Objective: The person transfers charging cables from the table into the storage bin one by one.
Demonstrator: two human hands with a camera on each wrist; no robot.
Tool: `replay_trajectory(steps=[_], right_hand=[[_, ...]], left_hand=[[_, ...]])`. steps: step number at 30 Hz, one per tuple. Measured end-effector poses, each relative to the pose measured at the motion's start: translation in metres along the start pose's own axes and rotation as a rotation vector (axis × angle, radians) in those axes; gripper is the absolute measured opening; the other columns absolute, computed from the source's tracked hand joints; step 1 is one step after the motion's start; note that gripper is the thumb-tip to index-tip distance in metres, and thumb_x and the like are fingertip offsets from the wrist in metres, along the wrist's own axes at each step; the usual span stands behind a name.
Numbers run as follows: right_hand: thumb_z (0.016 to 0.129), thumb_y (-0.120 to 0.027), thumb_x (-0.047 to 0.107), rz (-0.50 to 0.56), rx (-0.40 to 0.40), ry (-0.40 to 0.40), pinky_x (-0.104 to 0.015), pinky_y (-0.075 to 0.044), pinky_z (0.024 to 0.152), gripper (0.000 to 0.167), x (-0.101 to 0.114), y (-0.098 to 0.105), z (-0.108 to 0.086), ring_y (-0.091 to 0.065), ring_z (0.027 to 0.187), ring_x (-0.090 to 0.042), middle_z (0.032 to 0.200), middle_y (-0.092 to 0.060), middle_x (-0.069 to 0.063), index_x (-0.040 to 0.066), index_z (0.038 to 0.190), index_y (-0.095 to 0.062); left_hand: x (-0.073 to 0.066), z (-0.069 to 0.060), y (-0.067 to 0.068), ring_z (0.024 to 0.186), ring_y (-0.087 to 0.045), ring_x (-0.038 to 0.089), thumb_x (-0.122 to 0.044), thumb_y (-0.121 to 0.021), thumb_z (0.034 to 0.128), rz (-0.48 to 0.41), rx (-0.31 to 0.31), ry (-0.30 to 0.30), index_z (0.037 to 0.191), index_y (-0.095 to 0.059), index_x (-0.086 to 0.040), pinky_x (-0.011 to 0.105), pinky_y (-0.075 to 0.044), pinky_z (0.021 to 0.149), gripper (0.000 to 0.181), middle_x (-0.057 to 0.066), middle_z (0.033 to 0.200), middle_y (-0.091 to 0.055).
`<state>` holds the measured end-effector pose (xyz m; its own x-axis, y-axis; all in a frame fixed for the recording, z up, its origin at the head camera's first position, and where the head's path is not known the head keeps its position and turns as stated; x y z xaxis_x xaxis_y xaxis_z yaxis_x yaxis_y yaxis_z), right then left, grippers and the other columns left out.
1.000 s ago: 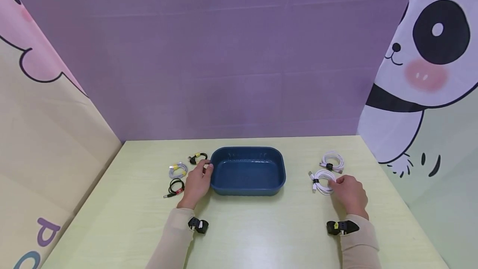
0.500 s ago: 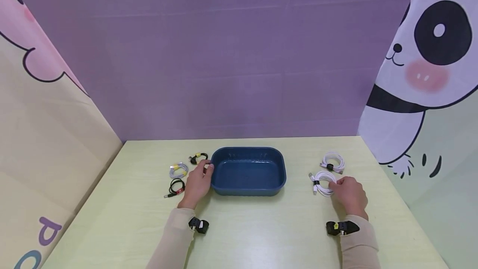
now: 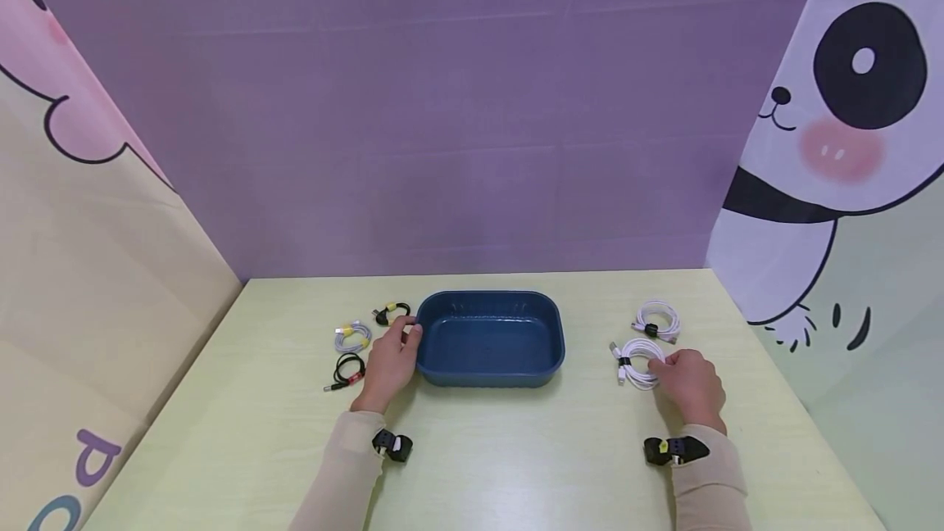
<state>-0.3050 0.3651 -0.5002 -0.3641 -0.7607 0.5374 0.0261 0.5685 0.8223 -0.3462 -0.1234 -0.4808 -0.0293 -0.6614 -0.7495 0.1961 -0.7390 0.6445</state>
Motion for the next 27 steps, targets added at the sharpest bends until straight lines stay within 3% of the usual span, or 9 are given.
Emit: replay_trajectory(steps=[27], right_hand=[[0.094,-0.058,0.034,0.012,-0.03,0.038,-0.032,-0.034,0.056,0.031,0.0057,0.0053,-0.0029,-0.052,0.068,-0.022,0.07,-0.056,-0.003,0.005,0.083,-0.065]], left_hand=[[-0.0015,-0.0012,-0.0011,0.068,-0.058,0.02,-0.03,-0.051,0.1076,-0.019,0.008,-0.004,0.133,-0.062,-0.01,0.03,-0.042,0.06,0.034,0.007,0.085,-0.067]])
Point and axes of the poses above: each hand's wrist, its own z-axis towards the middle knuckle, its own y-axis out of the back of the hand, x = y × z, the point moved 9 cm from there along z, towards the middle knuckle
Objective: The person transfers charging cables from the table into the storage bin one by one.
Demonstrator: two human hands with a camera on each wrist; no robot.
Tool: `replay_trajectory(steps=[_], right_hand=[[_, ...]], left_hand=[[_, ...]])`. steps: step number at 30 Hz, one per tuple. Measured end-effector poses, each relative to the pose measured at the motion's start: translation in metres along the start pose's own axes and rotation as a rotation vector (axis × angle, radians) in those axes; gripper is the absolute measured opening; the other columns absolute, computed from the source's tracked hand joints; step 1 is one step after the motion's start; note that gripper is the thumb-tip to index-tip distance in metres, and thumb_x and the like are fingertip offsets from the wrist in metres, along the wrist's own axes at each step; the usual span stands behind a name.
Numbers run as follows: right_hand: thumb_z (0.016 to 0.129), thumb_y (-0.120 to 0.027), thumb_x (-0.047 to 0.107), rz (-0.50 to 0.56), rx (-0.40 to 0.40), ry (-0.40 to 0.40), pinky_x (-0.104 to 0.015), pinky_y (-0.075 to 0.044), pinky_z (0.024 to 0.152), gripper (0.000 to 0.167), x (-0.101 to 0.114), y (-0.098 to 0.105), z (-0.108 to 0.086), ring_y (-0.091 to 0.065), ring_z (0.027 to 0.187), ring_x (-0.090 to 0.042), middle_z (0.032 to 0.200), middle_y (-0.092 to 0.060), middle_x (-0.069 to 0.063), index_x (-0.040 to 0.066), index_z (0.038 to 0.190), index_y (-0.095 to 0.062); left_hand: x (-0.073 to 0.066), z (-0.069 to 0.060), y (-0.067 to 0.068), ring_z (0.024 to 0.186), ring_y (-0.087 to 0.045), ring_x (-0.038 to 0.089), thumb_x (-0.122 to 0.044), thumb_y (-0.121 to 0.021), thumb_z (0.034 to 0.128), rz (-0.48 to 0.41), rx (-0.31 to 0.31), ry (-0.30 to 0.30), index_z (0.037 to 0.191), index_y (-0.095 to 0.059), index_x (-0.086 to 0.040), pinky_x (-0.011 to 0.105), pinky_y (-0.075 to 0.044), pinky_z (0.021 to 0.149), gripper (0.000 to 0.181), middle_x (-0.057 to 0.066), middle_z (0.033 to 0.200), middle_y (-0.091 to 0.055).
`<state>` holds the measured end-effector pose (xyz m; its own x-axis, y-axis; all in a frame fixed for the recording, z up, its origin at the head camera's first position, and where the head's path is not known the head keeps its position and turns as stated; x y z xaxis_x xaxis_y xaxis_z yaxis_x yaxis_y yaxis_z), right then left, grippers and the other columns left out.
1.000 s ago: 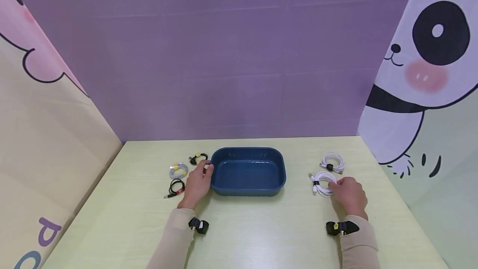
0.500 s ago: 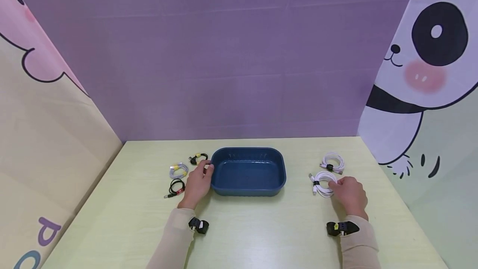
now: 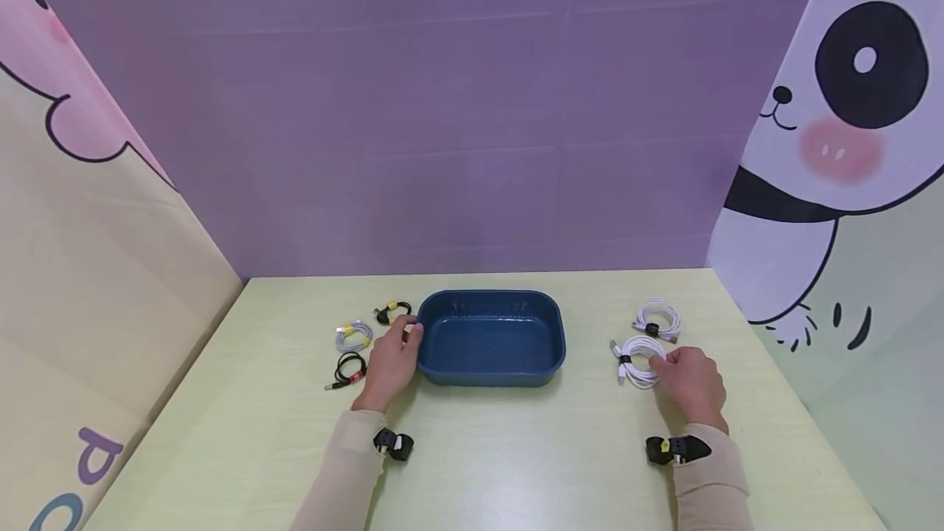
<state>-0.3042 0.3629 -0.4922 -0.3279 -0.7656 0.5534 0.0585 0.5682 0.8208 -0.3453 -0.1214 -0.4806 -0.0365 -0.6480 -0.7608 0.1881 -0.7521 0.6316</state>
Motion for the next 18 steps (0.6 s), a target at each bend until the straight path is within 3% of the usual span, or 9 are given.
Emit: replay_trajectory(steps=[18], right_hand=[[0.095,-0.059,0.031,0.009,-0.023,0.043,-0.032,-0.035,0.059,0.031,0.01,0.0048,-0.0008,-0.054,0.071,-0.024,0.074,-0.06,-0.006,0.001,0.089,-0.067]], left_hand=[[0.0003,-0.0009,0.0001,0.068,-0.057,0.02,-0.031,-0.05,0.1081,0.0,0.011,0.004,0.134,-0.061,-0.01,0.029,-0.041,0.061,0.035,0.007,0.085,-0.066]])
Point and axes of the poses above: each hand's wrist, its own z-axis towards the middle knuckle, its own y-axis out of the back of the hand, x = y × z, the point moved 9 cm from there along z, towards the middle knuckle
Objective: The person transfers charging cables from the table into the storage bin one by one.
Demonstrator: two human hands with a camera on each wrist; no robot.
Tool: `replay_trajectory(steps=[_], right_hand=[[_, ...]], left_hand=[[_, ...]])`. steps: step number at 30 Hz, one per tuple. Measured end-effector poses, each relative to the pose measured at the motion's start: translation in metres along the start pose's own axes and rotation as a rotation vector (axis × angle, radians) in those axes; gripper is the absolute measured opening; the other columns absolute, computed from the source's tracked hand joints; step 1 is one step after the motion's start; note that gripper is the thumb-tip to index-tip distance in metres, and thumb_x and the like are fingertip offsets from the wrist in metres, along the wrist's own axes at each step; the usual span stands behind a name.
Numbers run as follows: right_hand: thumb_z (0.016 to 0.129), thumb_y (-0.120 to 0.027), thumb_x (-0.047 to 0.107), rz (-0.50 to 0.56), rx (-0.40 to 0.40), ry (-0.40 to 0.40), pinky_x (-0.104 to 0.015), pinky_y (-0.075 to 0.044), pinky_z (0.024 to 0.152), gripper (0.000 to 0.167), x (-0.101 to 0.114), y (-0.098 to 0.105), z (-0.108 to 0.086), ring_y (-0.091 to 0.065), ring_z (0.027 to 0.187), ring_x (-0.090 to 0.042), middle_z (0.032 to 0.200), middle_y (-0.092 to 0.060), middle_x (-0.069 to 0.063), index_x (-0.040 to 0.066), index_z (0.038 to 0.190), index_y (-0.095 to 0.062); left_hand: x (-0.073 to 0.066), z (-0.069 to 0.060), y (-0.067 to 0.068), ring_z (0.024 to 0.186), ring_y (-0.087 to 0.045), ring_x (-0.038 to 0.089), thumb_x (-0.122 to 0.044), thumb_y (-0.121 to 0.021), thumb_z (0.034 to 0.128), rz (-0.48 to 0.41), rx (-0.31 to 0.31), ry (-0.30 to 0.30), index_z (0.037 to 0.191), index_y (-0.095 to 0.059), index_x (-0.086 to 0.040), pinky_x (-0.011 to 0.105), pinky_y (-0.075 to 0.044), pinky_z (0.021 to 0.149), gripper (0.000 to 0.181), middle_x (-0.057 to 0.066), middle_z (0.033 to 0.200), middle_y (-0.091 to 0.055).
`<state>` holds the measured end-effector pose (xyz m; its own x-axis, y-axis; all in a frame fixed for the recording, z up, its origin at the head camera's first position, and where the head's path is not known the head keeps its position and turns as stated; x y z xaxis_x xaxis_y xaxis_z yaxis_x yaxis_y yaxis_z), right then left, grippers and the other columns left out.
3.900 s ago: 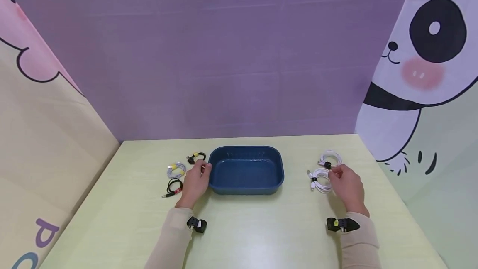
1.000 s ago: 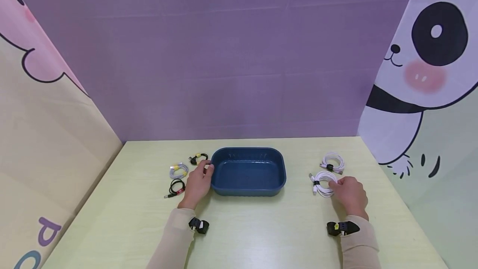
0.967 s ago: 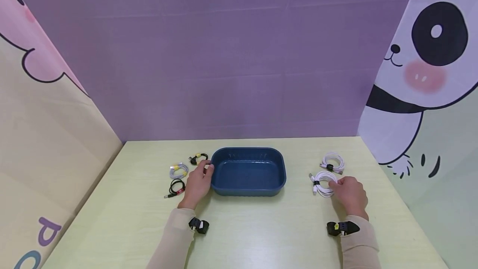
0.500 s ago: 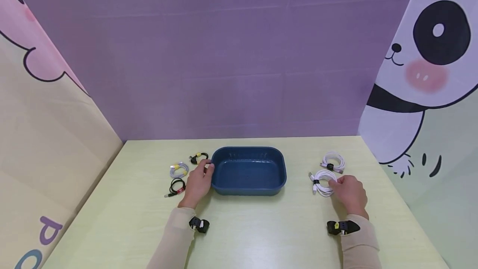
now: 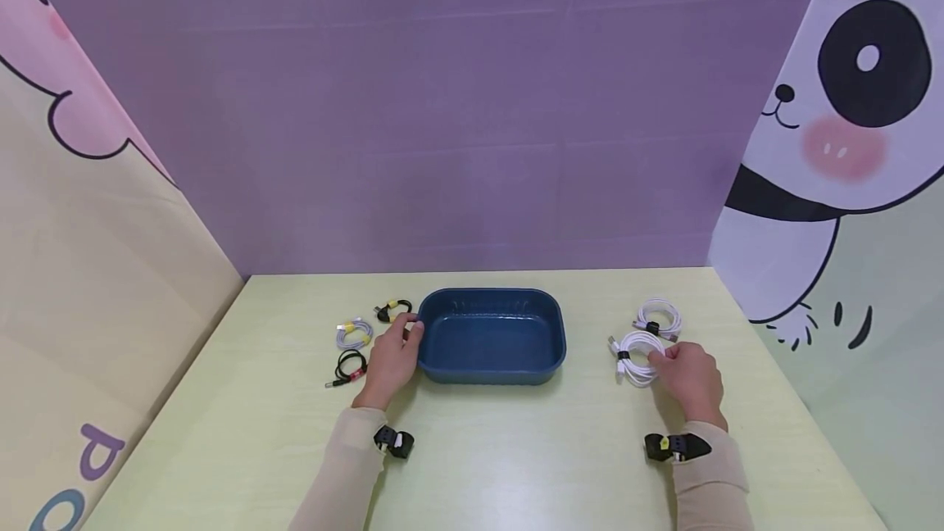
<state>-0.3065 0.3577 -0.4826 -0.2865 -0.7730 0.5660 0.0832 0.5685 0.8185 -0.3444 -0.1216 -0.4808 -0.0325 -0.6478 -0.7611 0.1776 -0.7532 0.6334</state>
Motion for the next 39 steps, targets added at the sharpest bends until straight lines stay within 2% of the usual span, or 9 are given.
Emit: replay_trajectory(steps=[15,39], right_hand=[[0.094,-0.058,0.031,-0.018,-0.011,0.012,-0.032,-0.037,0.06,0.032,0.005,0.004,0.0,-0.056,0.076,-0.027,0.081,-0.064,-0.011,0.001,0.093,-0.067],[0.095,-0.059,0.03,-0.005,-0.025,0.033,-0.032,-0.037,0.06,0.031,0.017,0.009,-0.004,-0.055,0.075,-0.026,0.079,-0.062,-0.009,0.0,0.092,-0.065]], left_hand=[[-0.001,0.0,0.001,0.069,-0.058,0.02,-0.031,-0.051,0.1077,-0.003,-0.008,-0.007,0.133,-0.062,-0.011,0.029,-0.042,0.061,0.034,0.007,0.086,-0.067],[0.001,0.002,-0.001,0.069,-0.06,0.019,-0.032,-0.05,0.1077,0.007,-0.009,-0.012,0.133,-0.062,-0.011,0.03,-0.044,0.06,0.034,0.006,0.087,-0.07]])
Point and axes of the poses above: each hand's wrist, its own z-axis towards the middle knuckle, its own y-axis out of the back of the hand, x = y × z, the point moved 9 cm from there along z, towards the middle knuckle
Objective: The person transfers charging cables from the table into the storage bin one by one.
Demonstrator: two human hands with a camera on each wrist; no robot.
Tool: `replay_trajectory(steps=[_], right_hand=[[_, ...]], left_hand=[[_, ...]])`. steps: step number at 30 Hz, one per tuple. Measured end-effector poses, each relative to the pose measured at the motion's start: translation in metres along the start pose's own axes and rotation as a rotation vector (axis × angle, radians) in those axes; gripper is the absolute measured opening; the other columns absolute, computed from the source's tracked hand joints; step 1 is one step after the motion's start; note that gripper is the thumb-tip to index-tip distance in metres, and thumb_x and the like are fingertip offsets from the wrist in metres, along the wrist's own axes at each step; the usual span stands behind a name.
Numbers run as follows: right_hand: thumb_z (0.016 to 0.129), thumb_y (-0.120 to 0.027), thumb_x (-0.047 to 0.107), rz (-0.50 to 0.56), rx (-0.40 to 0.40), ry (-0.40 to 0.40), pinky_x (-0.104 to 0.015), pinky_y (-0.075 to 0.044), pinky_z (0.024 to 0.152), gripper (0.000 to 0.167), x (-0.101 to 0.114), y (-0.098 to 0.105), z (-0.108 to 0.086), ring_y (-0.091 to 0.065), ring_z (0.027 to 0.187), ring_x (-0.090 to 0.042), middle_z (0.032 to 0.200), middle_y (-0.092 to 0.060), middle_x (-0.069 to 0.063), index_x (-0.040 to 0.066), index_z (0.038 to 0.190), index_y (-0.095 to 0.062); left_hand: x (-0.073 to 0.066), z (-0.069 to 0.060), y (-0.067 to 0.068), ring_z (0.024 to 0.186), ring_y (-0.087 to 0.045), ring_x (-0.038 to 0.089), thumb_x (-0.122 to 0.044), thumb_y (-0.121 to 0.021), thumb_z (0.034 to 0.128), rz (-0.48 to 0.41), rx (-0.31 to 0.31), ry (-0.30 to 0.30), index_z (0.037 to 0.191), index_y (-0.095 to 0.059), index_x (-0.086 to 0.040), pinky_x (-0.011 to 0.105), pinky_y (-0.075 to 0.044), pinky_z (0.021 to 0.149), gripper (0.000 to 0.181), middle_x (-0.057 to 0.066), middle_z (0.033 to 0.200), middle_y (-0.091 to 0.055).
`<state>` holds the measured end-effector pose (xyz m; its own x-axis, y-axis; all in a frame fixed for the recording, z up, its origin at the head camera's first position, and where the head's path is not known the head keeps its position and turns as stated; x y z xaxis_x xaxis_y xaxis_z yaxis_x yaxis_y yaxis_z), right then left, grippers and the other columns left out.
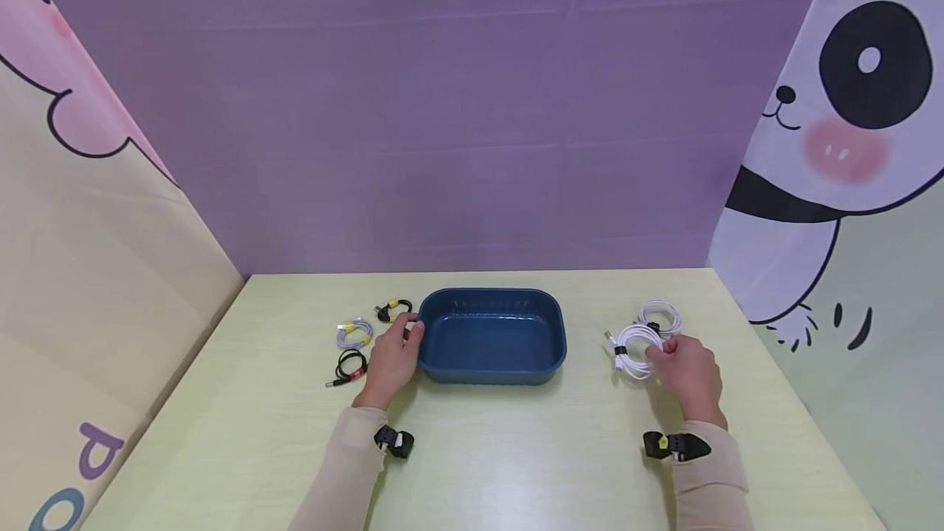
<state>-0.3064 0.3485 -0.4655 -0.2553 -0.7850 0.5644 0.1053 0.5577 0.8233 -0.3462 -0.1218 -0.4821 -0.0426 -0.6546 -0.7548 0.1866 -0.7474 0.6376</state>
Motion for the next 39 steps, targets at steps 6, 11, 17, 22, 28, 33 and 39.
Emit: replay_trajectory(steps=[6,11,17,22,28,33,39], right_hand=[[0.094,-0.06,0.03,0.006,-0.01,0.006,-0.032,-0.036,0.059,0.029,0.003,0.001,-0.001,-0.053,0.072,-0.023,0.075,-0.059,-0.006,0.002,0.088,-0.064],[0.095,-0.06,0.029,0.01,-0.013,0.011,-0.032,-0.037,0.059,0.029,0.006,0.001,-0.003,-0.054,0.072,-0.024,0.076,-0.06,-0.007,0.001,0.089,-0.064],[0.094,-0.059,0.028,0.009,-0.037,0.029,-0.032,-0.037,0.059,0.029,0.01,0.002,-0.003,-0.055,0.073,-0.025,0.078,-0.062,-0.009,0.0,0.09,-0.065],[0.093,-0.06,0.028,0.005,-0.064,0.046,-0.031,-0.037,0.059,0.028,0.014,0.002,-0.002,-0.054,0.071,-0.023,0.076,-0.062,-0.008,0.001,0.088,-0.065],[0.093,-0.061,0.028,0.009,-0.078,0.05,-0.031,-0.037,0.059,0.028,0.018,0.003,-0.002,-0.054,0.071,-0.023,0.076,-0.063,-0.008,0.001,0.088,-0.066],[0.093,-0.062,0.028,0.008,-0.086,0.051,-0.032,-0.036,0.06,0.028,0.021,0.004,-0.003,-0.055,0.072,-0.024,0.079,-0.065,-0.01,0.0,0.089,-0.066],[0.094,-0.063,0.027,0.013,-0.099,0.055,-0.032,-0.037,0.06,0.028,0.023,0.006,-0.003,-0.056,0.072,-0.025,0.081,-0.065,-0.012,-0.001,0.091,-0.065]], left_hand=[[0.0,-0.001,0.0,0.069,-0.061,0.019,-0.031,-0.051,0.1077,-0.003,-0.001,-0.001,0.133,-0.062,-0.011,0.03,-0.044,0.06,0.034,0.006,0.088,-0.071],[0.001,0.0,0.0,0.07,-0.061,0.019,-0.031,-0.051,0.1076,-0.01,-0.001,-0.003,0.133,-0.062,-0.011,0.03,-0.044,0.06,0.034,0.007,0.089,-0.071],[0.002,0.003,-0.001,0.07,-0.061,0.019,-0.031,-0.051,0.1075,-0.017,0.0,-0.008,0.132,-0.063,-0.011,0.03,-0.044,0.061,0.034,0.006,0.088,-0.071],[0.003,0.004,-0.002,0.071,-0.062,0.019,-0.031,-0.051,0.1075,-0.02,0.007,0.0,0.133,-0.062,-0.011,0.03,-0.045,0.061,0.034,0.007,0.09,-0.071],[0.003,0.004,-0.003,0.071,-0.062,0.02,-0.031,-0.051,0.1077,-0.011,0.008,0.001,0.133,-0.062,-0.01,0.031,-0.045,0.062,0.035,0.008,0.091,-0.071],[0.003,0.004,-0.002,0.072,-0.062,0.021,-0.031,-0.051,0.1077,-0.012,0.008,0.002,0.133,-0.062,-0.01,0.031,-0.045,0.062,0.034,0.008,0.09,-0.07],[0.003,0.005,-0.002,0.072,-0.062,0.021,-0.031,-0.051,0.1076,-0.013,0.012,0.01,0.133,-0.062,-0.011,0.031,-0.045,0.062,0.034,0.008,0.089,-0.07]])
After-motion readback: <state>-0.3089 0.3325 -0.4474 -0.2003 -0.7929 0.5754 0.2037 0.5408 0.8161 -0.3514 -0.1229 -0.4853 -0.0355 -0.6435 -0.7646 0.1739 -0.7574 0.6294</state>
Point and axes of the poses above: each hand's wrist, its own z-axis towards the middle knuckle, its own y-axis out of the back of the hand, x = y × z, the point moved 9 cm from there along z, towards the middle knuckle
